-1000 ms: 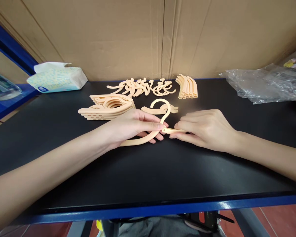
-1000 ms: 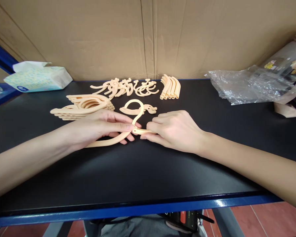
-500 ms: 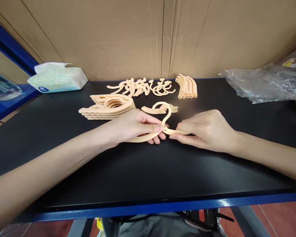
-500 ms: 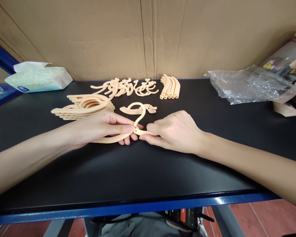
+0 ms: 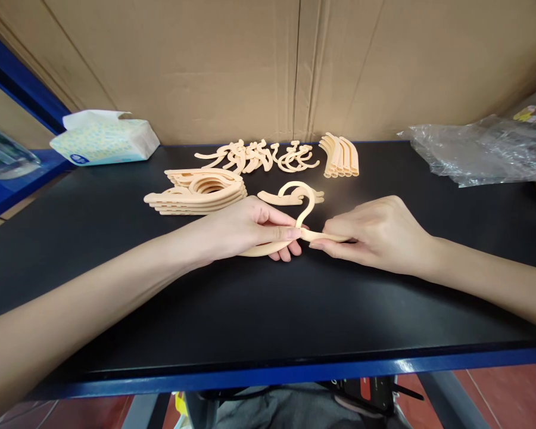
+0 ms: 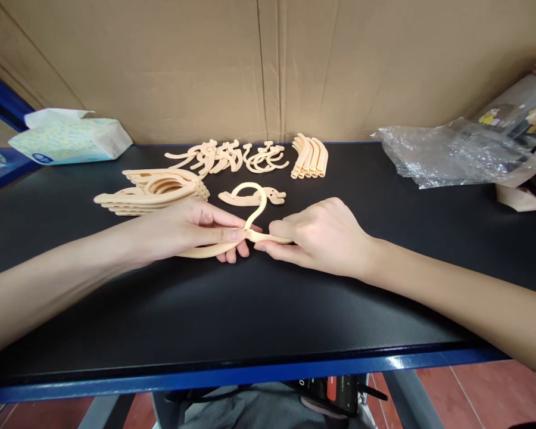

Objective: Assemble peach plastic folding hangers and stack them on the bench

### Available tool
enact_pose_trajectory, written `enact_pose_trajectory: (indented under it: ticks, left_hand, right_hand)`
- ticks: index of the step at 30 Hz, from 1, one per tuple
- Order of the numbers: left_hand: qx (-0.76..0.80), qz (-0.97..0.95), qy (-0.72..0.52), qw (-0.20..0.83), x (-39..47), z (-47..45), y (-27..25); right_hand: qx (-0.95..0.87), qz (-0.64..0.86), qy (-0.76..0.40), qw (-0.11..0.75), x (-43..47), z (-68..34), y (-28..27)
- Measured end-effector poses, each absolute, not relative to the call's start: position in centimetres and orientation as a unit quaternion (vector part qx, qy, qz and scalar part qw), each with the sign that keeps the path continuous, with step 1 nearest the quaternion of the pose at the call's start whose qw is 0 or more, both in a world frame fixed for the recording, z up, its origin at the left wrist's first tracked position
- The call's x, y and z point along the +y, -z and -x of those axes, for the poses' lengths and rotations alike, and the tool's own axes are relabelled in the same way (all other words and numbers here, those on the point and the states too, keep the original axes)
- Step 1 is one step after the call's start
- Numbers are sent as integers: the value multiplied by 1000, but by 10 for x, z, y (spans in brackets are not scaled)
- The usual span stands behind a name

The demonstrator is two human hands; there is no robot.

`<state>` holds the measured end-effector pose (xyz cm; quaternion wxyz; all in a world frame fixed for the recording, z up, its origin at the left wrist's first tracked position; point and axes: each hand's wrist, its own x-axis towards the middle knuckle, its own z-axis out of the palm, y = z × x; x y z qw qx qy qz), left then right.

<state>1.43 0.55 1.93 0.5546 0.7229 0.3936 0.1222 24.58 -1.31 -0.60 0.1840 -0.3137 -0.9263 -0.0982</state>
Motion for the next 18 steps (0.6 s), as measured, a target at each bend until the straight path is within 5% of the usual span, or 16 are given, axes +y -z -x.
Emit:
enact_pose_trajectory:
  ticks: [10, 18]
  left_hand:
    - [401, -753, -130, 505, -1, -20, -19]
    - [401, -853, -110, 316, -10, -23, -17]
  right_hand:
    - [-927, 304, 111, 188, -9, -249, 6]
    - [-934, 270, 107, 207, -8, -247, 0]
